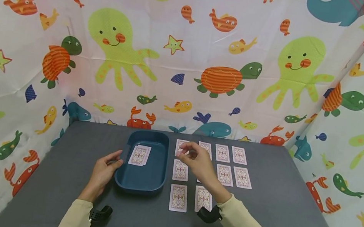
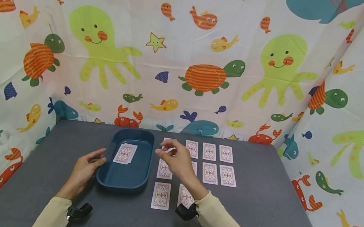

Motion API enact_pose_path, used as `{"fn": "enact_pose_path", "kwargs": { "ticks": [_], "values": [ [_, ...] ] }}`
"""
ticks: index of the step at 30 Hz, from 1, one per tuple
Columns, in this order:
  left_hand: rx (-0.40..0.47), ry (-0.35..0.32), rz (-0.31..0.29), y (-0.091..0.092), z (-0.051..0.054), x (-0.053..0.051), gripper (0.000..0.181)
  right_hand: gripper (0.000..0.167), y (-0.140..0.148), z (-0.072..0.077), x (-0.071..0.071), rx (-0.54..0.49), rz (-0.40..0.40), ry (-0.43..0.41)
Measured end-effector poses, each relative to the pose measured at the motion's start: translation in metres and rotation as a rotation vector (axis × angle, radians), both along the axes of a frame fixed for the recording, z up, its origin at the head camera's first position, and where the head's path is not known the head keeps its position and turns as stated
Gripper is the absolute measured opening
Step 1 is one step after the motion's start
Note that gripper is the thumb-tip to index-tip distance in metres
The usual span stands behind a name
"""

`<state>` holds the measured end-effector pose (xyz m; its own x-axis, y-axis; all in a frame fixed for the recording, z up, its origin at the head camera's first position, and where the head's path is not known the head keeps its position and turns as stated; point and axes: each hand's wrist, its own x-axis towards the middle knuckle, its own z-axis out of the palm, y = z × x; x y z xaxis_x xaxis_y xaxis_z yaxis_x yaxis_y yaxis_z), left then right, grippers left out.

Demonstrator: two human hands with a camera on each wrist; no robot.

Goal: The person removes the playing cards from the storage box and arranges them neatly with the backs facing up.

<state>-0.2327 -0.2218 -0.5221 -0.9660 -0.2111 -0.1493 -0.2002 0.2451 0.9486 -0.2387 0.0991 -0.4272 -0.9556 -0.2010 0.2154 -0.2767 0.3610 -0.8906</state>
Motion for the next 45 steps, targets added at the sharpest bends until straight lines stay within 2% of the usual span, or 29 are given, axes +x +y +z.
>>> {"fn": "enact_pose_path", "kwargs": {
  "ticks": [6,17,26,33,45],
  "values": [
    [-0.001,0.023,-0.009,0.000,0.002,0.002,0.045,0.026,-0.020,0.000,-0.004,-0.022,0.027,-0.019],
    [0.000,0.015,-0.009,0.000,0.001,0.002,0.046,0.032,-0.060,0.006,-0.015,-0.033,0.087,-0.062],
    [-0.008,0.015,-0.004,0.000,0.001,0.001,0.045,0.040,-0.087,0.005,-0.027,0.001,0.094,-0.045],
    [-0.011,0.016,-0.007,0.001,0.001,0.001,0.045,0.042,-0.103,-0.004,-0.040,0.028,0.077,-0.045],
    [-0.012,0.019,-0.008,-0.001,0.001,0.001,0.044,0.046,-0.129,-0.026,-0.063,0.082,0.015,-0.122]
  ]
}}
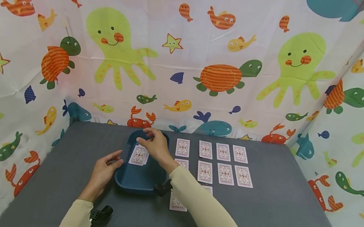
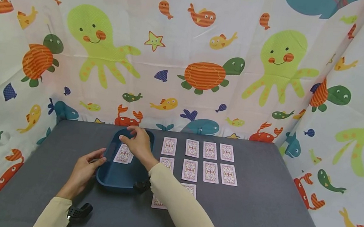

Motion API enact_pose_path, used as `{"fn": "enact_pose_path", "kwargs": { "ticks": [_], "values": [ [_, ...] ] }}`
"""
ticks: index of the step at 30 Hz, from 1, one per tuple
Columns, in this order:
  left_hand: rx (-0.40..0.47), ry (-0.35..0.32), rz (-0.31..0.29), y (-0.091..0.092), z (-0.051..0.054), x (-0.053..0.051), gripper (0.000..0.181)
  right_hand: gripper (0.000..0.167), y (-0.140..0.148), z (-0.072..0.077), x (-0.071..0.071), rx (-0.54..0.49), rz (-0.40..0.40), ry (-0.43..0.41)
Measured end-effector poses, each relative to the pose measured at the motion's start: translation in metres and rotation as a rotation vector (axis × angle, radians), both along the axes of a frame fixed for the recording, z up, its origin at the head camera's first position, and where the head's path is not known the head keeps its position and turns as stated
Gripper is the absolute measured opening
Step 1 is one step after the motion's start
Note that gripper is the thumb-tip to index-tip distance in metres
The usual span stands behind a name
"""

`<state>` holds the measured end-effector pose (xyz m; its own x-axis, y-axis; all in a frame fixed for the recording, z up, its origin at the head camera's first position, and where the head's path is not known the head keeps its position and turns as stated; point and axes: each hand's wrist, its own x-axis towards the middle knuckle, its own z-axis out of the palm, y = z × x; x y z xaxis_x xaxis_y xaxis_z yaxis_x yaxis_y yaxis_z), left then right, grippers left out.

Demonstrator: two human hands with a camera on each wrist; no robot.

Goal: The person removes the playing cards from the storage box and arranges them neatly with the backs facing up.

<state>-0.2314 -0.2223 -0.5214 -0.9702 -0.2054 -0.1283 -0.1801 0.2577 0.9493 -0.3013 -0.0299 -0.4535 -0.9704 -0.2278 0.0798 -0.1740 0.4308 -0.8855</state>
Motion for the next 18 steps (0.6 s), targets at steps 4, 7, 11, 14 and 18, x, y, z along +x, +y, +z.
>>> {"fn": "enact_pose_path", "kwargs": {
  "ticks": [4,7,11,14,18],
  "values": [
    [0.005,-0.003,-0.003,-0.001,0.001,0.000,0.045,0.045,-0.006,-0.007,-0.009,0.023,-0.023,-0.017],
    [0.004,-0.001,-0.003,-0.001,0.001,0.000,0.045,0.045,-0.009,-0.013,-0.015,0.035,-0.042,-0.031],
    [0.003,0.009,-0.003,-0.001,0.000,-0.002,0.044,0.046,-0.011,-0.020,-0.022,0.036,-0.055,-0.062],
    [0.005,0.004,0.000,-0.001,-0.001,-0.002,0.044,0.047,-0.012,-0.023,-0.024,0.033,-0.058,-0.101],
    [0.005,-0.004,0.002,-0.001,-0.001,-0.002,0.044,0.047,-0.014,-0.029,-0.026,0.030,-0.075,-0.153]
  ]
}}
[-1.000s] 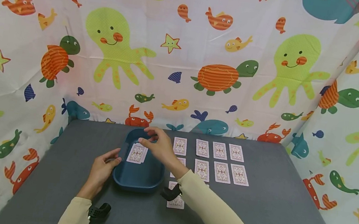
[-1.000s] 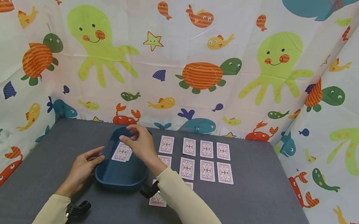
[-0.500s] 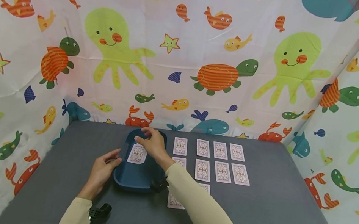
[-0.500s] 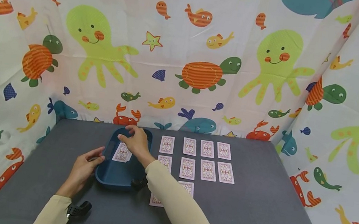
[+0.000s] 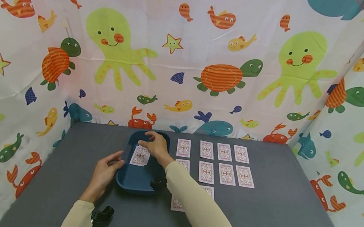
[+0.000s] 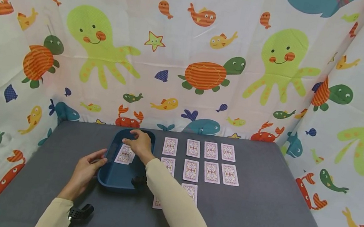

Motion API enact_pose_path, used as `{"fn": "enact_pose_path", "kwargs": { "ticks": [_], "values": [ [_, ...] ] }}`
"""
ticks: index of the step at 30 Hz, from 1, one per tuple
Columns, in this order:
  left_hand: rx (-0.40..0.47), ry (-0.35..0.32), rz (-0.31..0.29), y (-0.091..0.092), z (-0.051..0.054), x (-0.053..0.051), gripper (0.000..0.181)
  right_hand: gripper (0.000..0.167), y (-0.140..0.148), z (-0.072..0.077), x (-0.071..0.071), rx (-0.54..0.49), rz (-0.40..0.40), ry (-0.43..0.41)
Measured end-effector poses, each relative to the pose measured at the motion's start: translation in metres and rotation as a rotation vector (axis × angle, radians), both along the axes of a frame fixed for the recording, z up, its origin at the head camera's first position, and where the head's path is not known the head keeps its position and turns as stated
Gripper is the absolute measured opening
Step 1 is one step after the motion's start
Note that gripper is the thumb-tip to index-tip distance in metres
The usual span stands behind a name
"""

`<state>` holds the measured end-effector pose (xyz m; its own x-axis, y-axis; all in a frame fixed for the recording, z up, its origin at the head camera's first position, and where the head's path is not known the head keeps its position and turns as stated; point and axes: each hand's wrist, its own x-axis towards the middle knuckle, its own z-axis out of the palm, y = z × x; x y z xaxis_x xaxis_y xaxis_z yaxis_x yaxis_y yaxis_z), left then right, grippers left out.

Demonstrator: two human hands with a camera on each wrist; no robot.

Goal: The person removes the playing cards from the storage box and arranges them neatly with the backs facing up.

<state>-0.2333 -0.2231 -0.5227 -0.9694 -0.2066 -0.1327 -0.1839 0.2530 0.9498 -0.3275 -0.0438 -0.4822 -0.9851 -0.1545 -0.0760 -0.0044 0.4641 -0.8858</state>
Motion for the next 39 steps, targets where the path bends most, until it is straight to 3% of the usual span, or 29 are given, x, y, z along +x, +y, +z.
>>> {"fn": "enact_pose_path", "kwargs": {
  "ticks": [19,25,30,39],
  "values": [
    [0.000,0.006,0.003,0.001,0.001,0.002,0.042,0.049,-0.005,-0.028,-0.007,0.087,-0.059,-0.075],
    [0.010,0.011,-0.001,0.001,0.001,0.001,0.042,0.054,-0.007,-0.034,-0.011,0.182,-0.042,-0.039],
    [0.010,0.006,0.000,0.001,0.001,0.001,0.042,0.057,-0.005,-0.030,-0.005,0.199,-0.021,-0.049],
    [0.019,0.009,0.003,0.001,0.000,0.001,0.043,0.048,-0.007,-0.033,-0.006,0.293,-0.005,0.007]
  ]
}}
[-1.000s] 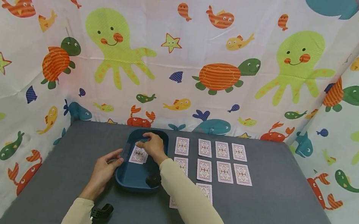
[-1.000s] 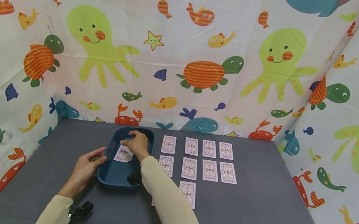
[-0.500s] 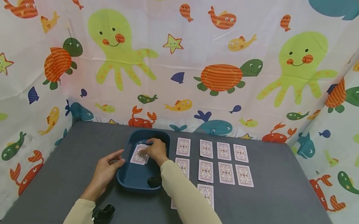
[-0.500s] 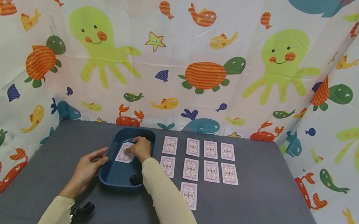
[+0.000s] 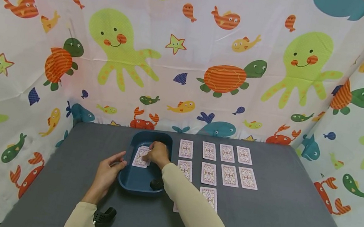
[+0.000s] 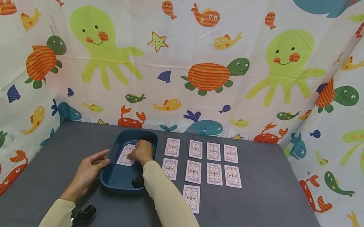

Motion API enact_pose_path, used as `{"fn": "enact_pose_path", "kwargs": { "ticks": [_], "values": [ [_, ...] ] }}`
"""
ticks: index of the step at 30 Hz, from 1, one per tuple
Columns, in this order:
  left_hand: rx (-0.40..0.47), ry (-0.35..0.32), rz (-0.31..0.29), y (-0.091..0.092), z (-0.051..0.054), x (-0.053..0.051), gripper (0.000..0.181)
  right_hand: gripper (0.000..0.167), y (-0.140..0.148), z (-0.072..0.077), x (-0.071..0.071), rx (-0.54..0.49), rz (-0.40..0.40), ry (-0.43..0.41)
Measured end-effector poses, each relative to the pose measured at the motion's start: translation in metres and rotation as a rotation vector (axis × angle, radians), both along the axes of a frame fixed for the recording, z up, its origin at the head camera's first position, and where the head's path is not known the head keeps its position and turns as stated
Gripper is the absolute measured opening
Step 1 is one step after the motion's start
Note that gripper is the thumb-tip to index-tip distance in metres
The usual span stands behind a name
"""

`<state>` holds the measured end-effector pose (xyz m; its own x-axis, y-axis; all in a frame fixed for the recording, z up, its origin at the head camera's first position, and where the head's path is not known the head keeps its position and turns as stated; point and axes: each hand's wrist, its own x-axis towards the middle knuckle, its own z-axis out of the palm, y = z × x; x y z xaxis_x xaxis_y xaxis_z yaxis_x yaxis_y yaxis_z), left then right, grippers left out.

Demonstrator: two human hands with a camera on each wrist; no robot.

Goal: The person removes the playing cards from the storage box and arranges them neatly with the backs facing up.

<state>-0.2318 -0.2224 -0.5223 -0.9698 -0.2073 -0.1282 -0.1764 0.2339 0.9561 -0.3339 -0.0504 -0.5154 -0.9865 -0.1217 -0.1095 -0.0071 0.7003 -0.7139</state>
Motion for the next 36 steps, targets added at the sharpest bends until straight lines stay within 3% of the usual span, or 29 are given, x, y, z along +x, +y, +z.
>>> {"fn": "enact_pose_path", "kwargs": {
  "ticks": [7,16,19,25,36],
  "values": [
    [0.003,-0.010,0.009,-0.0007,0.0000,-0.0003,0.044,0.045,-0.0016,-0.0001,-0.0018,0.084,0.013,0.017],
    [0.010,-0.002,0.018,-0.0002,0.0002,-0.0001,0.043,0.037,-0.0007,0.0027,-0.0006,0.031,0.009,0.036],
    [0.011,-0.002,0.020,-0.0002,0.0001,-0.0003,0.042,0.044,-0.0007,-0.0009,-0.0025,0.004,-0.012,0.025],
    [0.011,-0.005,0.016,0.0004,-0.0006,-0.0008,0.041,0.061,0.0016,-0.0023,-0.0030,0.141,0.028,0.026],
    [0.000,-0.014,0.012,-0.0001,-0.0006,-0.0012,0.042,0.056,0.0012,0.0015,0.0000,0.147,0.032,0.016]
  ]
}}
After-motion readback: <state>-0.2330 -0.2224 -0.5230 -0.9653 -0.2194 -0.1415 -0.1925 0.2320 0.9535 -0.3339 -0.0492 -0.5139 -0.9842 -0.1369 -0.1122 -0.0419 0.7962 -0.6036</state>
